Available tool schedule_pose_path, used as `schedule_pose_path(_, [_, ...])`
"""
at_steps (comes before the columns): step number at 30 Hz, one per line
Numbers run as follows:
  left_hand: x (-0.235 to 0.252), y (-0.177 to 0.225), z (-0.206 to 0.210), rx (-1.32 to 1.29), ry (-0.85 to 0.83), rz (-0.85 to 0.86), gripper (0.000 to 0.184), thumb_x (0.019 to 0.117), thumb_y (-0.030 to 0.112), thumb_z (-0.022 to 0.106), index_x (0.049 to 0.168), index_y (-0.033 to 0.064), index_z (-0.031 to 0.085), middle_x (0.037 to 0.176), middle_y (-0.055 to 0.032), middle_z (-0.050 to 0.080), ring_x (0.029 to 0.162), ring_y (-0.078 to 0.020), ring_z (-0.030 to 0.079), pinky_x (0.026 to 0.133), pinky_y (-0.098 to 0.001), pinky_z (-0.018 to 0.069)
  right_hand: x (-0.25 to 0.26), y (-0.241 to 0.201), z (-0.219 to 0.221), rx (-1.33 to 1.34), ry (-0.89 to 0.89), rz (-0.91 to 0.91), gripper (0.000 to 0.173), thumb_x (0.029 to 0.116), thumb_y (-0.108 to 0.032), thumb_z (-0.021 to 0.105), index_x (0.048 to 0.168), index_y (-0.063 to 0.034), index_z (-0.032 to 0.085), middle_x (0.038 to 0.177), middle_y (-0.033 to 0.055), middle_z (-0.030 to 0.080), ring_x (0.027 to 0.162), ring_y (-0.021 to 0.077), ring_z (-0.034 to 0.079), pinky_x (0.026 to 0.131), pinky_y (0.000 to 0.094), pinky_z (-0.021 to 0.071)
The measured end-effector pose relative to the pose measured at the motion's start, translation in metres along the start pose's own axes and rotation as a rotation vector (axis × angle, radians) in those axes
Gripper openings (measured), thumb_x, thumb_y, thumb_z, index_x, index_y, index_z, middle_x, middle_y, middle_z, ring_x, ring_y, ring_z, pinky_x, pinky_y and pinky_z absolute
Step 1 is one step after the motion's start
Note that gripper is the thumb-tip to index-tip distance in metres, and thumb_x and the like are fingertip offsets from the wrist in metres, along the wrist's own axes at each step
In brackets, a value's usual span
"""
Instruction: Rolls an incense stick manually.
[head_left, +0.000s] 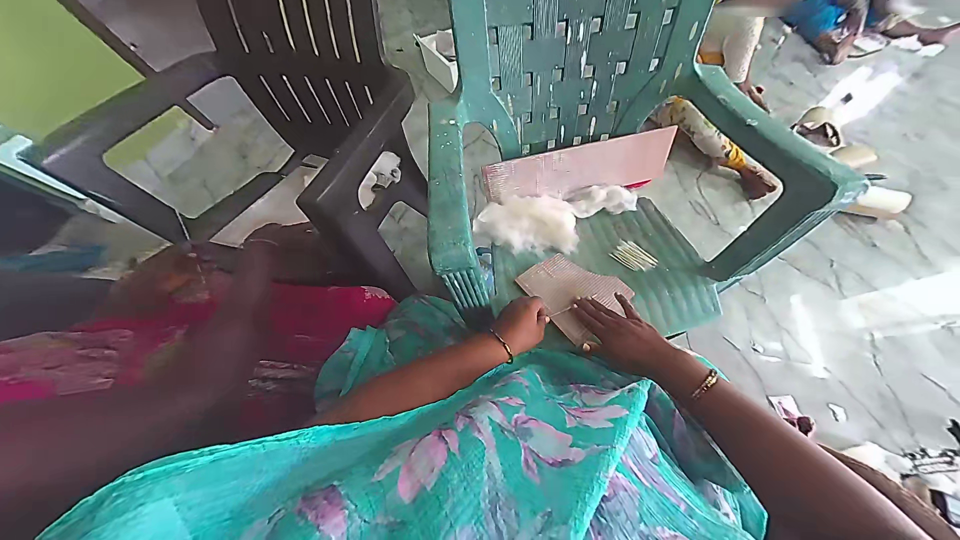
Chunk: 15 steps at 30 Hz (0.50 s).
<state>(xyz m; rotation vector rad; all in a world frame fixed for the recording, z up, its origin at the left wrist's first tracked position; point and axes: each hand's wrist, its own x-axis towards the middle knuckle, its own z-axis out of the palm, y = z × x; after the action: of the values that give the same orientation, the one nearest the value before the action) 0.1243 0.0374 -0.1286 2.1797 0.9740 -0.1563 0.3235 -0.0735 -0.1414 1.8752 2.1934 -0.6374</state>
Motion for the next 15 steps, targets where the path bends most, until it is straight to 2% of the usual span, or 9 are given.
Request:
schedule_pose_path(2, [-0.003, 0.003, 0.002, 0.017, -0.031, 0.027, 0.032, 0.1093, 0.016, 0.046, 0.124, -0.0077, 0.062, 0.124, -0.0247, 0.065, 0.121, -0.0338, 0.062, 0.108, -0.0468, 0.0456, -0.015, 0.000, -0.003, -0.014, -0.027, -0.023, 0.065, 0.1091, -0.044, 0.038, 0.163, -0.0089, 0.026, 0.171, 0.0091, 0.022, 0.159, 0.0240, 0.017, 0.124, 0.0642, -0.0006])
schedule_pose_path(4, [-0.005, 0.002, 0.003, 0.033, -0.040, 0.051, 0.033, 0.1099, 0.015, 0.045, 0.125, -0.0086, 0.061, 0.127, -0.0252, 0.064, 0.124, -0.0341, 0.061, 0.110, -0.0462, 0.0445, -0.026, 0.005, -0.006, -0.012, 0.018, -0.056, 0.060, 0.1089, -0.041, 0.042, 0.159, -0.0079, 0.037, 0.167, 0.0087, 0.033, 0.157, 0.0258, 0.024, 0.125, 0.0637, 0.0032])
schedule_pose_path(6, [-0.005, 0.001, 0.005, 0.029, -0.023, 0.048, 0.034, 0.1105, 0.015, 0.043, 0.128, -0.0090, 0.060, 0.131, -0.0260, 0.062, 0.128, -0.0349, 0.059, 0.112, -0.0465, 0.0431, -0.031, 0.015, -0.005, 0.038, 0.187, -0.078, 0.051, 0.1076, -0.034, 0.048, 0.150, -0.0049, 0.052, 0.157, 0.0116, 0.049, 0.152, 0.0313, 0.035, 0.124, 0.0649, 0.0114])
schedule_pose_path(7, [-0.005, 0.000, 0.005, 0.022, -0.007, 0.041, 0.034, 0.1107, 0.015, 0.043, 0.129, -0.0091, 0.060, 0.132, -0.0262, 0.061, 0.129, -0.0350, 0.058, 0.113, -0.0466, 0.0427, -0.029, 0.018, -0.006, 0.052, 0.258, -0.064, 0.049, 0.1075, -0.033, 0.049, 0.146, -0.0039, 0.056, 0.154, 0.0126, 0.053, 0.150, 0.0325, 0.039, 0.124, 0.0644, 0.0144])
schedule_pose_path(11, [-0.001, -0.005, 0.004, 0.009, 0.060, -0.018, 0.034, 0.1106, 0.015, 0.043, 0.130, -0.0085, 0.059, 0.134, -0.0266, 0.060, 0.131, -0.0362, 0.056, 0.114, -0.0480, 0.0418, 0.000, 0.017, -0.012, 0.041, 0.303, 0.024, 0.053, 0.1092, -0.038, 0.045, 0.151, -0.0046, 0.051, 0.159, 0.0118, 0.046, 0.153, 0.0291, 0.033, 0.125, 0.0584, 0.0153])
schedule_pose_path(15, [0.002, -0.008, 0.002, 0.037, 0.099, -0.051, 0.035, 0.1106, 0.016, 0.043, 0.132, -0.0080, 0.058, 0.137, -0.0258, 0.059, 0.134, -0.0352, 0.055, 0.115, -0.0468, 0.0413, 0.042, 0.007, -0.007, 0.049, 0.281, -0.004, 0.059, 0.1092, -0.040, 0.043, 0.156, -0.0036, 0.041, 0.165, 0.0131, 0.036, 0.156, 0.0283, 0.026, 0.126, 0.0570, 0.0135])
